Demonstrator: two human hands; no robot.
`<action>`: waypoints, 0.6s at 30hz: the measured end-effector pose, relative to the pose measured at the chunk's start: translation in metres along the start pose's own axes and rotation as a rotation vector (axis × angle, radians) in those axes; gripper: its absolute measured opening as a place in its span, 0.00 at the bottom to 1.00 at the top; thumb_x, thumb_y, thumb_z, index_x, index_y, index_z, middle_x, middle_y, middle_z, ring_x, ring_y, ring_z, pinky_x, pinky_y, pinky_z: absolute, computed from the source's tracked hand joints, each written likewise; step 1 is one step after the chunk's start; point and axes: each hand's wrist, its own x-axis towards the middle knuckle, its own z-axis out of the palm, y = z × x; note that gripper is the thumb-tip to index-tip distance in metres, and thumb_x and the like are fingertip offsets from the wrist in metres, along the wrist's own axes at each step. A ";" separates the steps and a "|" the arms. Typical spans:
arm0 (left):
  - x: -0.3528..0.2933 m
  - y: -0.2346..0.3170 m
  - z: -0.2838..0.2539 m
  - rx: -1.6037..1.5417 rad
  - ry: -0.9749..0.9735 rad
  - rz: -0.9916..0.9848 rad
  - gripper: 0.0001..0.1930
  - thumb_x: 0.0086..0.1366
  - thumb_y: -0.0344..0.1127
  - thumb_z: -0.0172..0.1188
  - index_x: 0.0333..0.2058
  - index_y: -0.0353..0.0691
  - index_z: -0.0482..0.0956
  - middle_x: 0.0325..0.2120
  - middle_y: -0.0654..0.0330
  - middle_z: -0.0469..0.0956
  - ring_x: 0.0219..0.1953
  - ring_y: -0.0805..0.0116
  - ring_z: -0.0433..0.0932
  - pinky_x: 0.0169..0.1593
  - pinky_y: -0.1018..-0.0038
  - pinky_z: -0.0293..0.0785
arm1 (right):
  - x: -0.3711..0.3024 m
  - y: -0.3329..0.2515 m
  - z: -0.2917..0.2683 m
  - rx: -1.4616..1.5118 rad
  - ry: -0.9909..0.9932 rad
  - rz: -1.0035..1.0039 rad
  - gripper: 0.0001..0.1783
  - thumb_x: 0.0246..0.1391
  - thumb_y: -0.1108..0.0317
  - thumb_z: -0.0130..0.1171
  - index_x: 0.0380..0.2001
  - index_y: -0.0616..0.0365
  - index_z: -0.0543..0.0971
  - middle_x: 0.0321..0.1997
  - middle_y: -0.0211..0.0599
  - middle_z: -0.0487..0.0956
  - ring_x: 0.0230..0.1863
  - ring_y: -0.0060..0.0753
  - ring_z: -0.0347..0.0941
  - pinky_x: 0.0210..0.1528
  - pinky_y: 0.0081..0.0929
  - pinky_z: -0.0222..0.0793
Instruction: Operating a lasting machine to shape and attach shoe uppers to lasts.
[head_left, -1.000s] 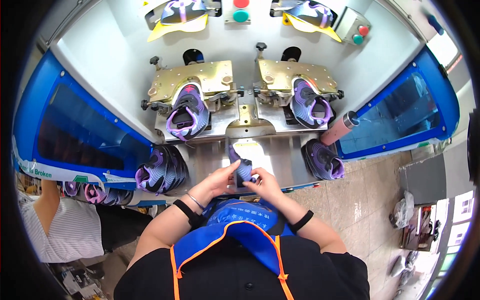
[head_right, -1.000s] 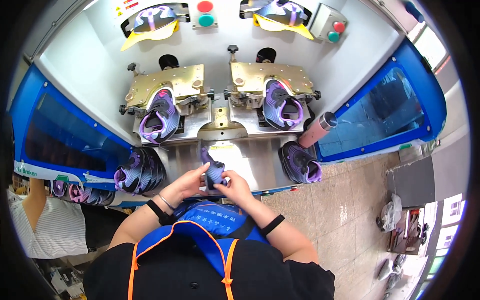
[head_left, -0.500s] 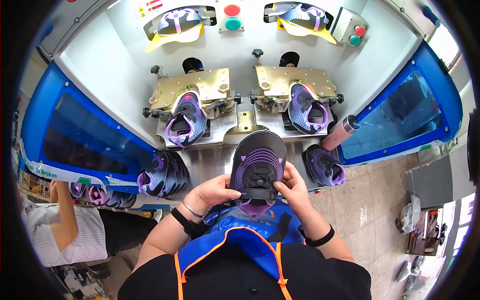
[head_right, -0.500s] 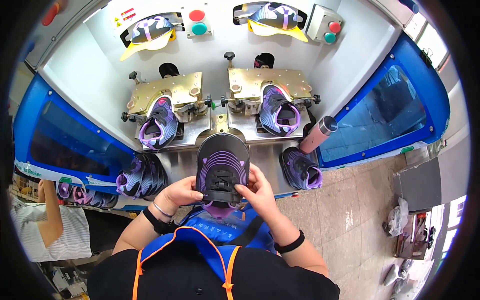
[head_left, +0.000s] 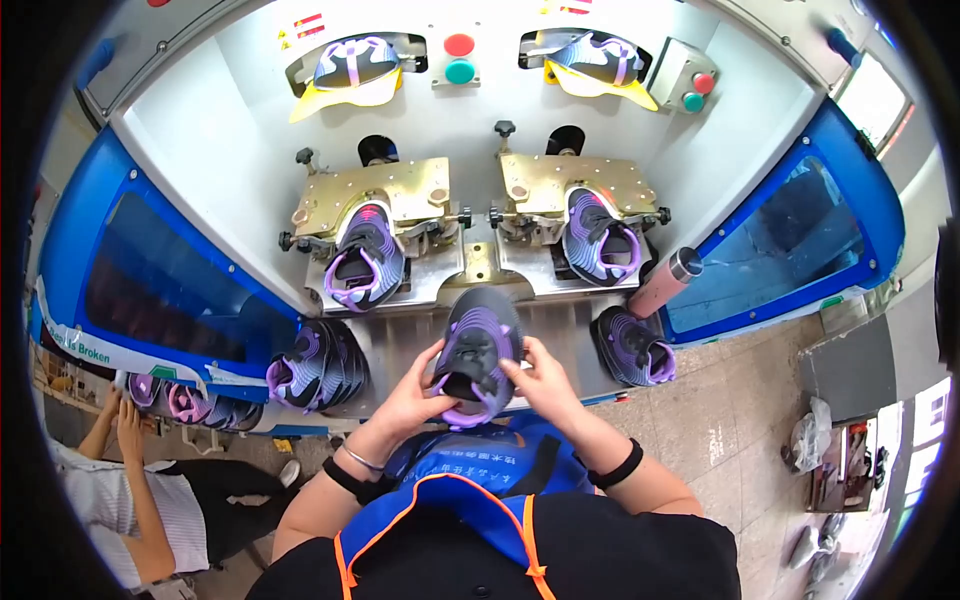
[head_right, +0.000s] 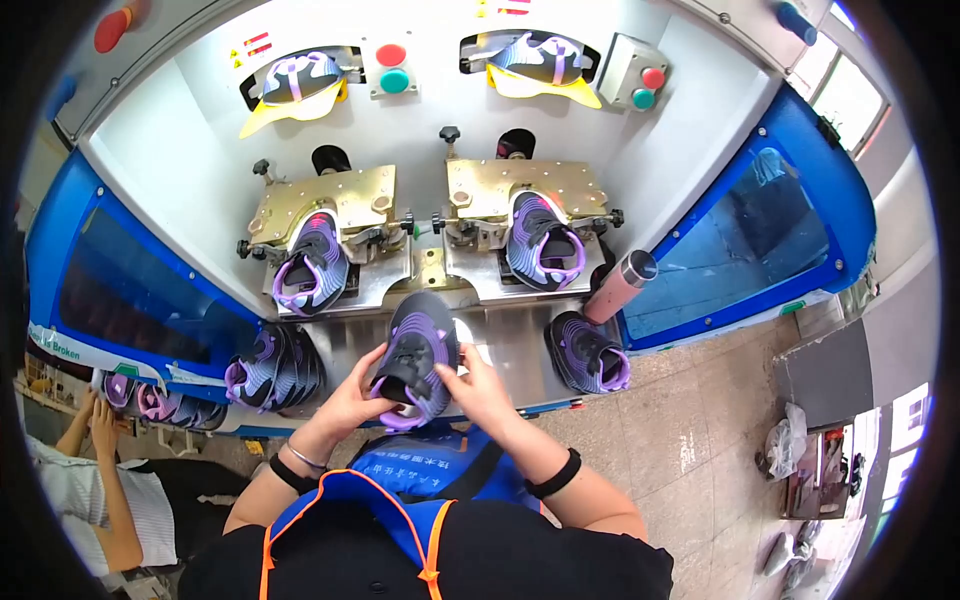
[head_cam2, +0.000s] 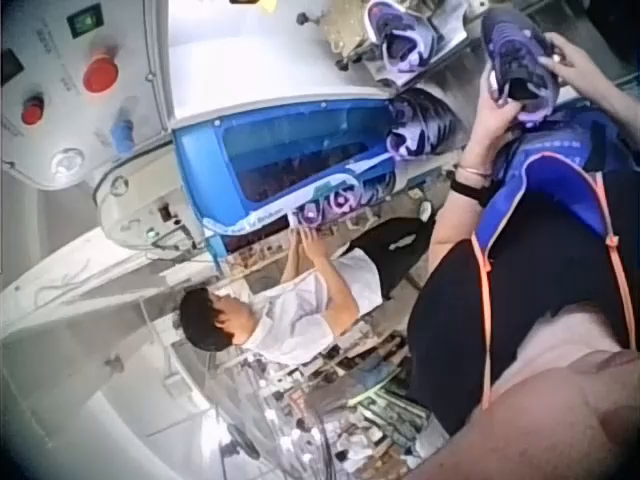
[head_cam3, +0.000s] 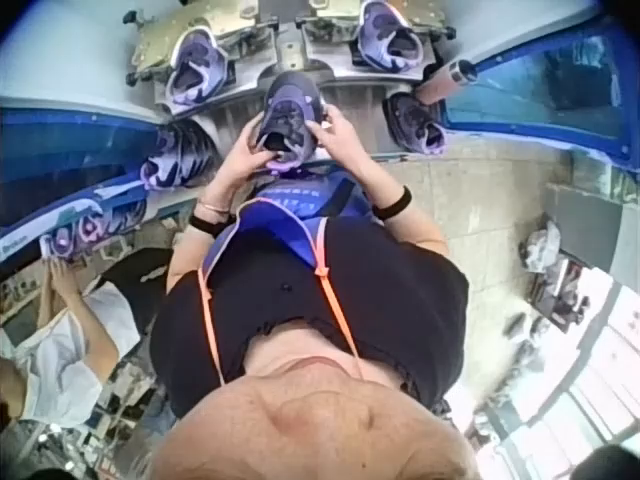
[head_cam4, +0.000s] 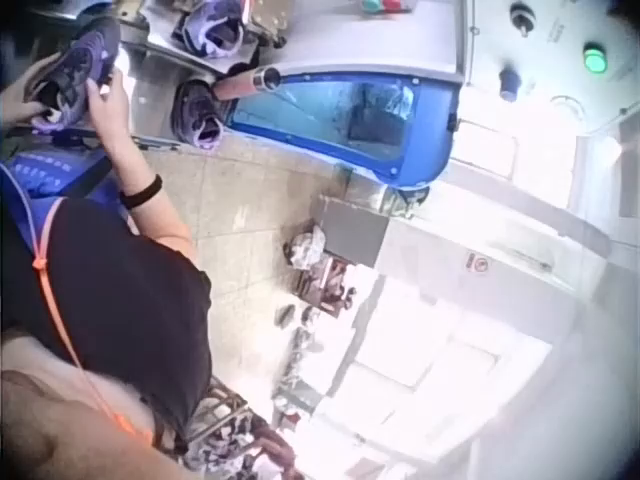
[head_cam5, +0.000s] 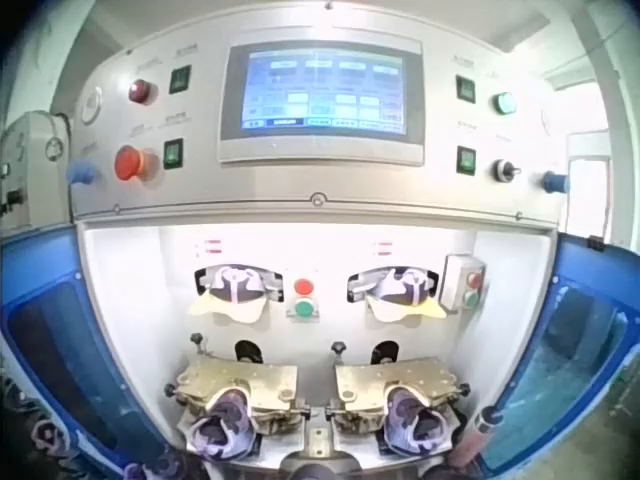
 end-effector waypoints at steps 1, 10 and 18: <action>0.000 -0.017 -0.011 0.011 0.041 0.025 0.51 0.54 0.19 0.65 0.69 0.47 0.42 0.55 0.46 0.69 0.52 0.60 0.75 0.52 0.68 0.75 | -0.003 -0.010 0.002 -0.325 0.055 -0.120 0.24 0.56 0.65 0.62 0.54 0.59 0.68 0.42 0.40 0.79 0.32 0.27 0.78 0.38 0.26 0.72; -0.025 -0.059 -0.035 1.203 0.558 0.559 0.30 0.49 0.34 0.69 0.52 0.38 0.70 0.34 0.53 0.75 0.40 0.52 0.75 0.47 0.62 0.73 | 0.047 -0.059 -0.106 -0.856 0.700 -0.564 0.23 0.47 0.60 0.66 0.46 0.55 0.74 0.48 0.40 0.74 0.44 0.47 0.75 0.43 0.38 0.72; -0.026 -0.070 -0.036 1.541 0.040 0.360 0.24 0.49 0.41 0.70 0.45 0.44 0.75 0.35 0.57 0.76 0.41 0.55 0.76 0.42 0.59 0.72 | 0.034 -0.023 -0.075 -0.569 0.757 -0.537 0.18 0.52 0.66 0.63 0.44 0.59 0.72 0.47 0.41 0.70 0.39 0.42 0.74 0.41 0.33 0.71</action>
